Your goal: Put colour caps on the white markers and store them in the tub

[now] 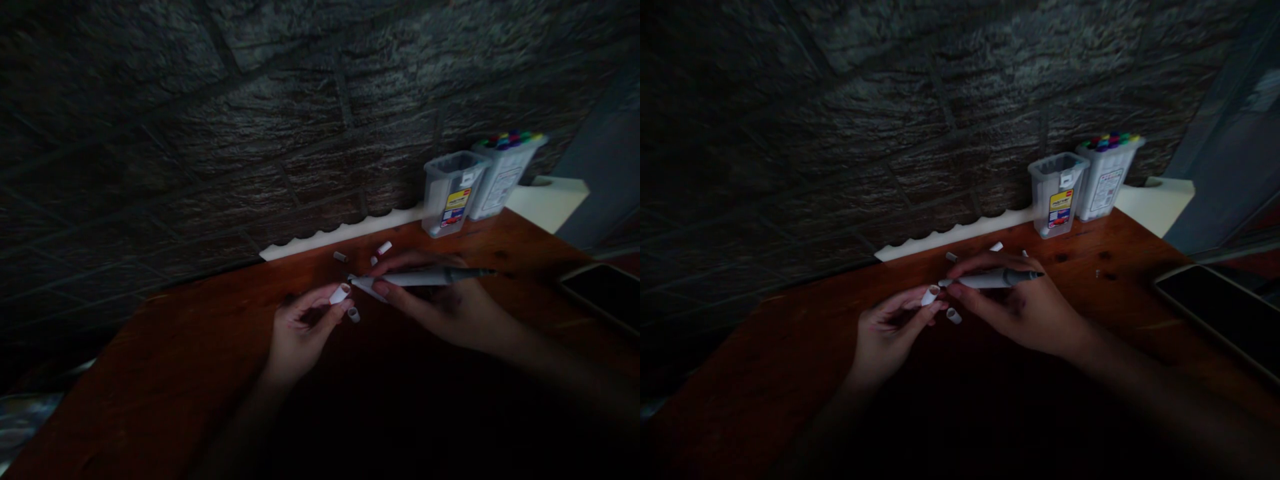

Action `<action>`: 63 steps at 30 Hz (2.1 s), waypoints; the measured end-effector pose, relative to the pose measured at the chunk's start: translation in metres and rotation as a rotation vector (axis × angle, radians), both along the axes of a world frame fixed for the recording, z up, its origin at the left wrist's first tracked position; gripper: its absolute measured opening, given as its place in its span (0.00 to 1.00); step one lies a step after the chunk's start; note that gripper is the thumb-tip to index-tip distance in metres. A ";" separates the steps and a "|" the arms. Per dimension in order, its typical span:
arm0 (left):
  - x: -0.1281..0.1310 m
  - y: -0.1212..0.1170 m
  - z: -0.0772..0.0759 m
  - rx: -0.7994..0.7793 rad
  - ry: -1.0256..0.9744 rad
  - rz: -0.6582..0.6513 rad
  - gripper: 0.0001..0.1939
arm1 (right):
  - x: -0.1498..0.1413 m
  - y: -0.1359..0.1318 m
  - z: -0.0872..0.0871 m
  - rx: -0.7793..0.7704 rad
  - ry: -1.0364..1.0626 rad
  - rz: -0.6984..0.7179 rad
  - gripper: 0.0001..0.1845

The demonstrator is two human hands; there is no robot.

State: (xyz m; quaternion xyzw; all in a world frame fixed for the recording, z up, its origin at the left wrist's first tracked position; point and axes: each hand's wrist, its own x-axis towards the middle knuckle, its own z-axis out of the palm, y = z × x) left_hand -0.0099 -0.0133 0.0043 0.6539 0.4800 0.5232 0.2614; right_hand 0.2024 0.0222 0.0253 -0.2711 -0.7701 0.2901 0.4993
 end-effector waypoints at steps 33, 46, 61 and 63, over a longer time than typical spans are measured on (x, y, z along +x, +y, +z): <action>-0.013 0.010 -0.009 0.105 0.103 0.063 0.11 | 0.023 0.034 -0.011 -0.093 -0.635 -0.320 0.27; -0.015 0.016 -0.011 0.034 0.101 0.161 0.15 | 0.043 0.052 -0.016 -0.294 -1.052 -0.516 0.24; -0.004 0.008 -0.009 0.046 0.050 -0.010 0.12 | 0.034 0.047 0.002 -0.642 0.329 0.112 0.06; -0.001 0.005 -0.008 0.072 0.055 -0.033 0.12 | 0.024 0.037 0.008 -0.650 0.438 0.175 0.05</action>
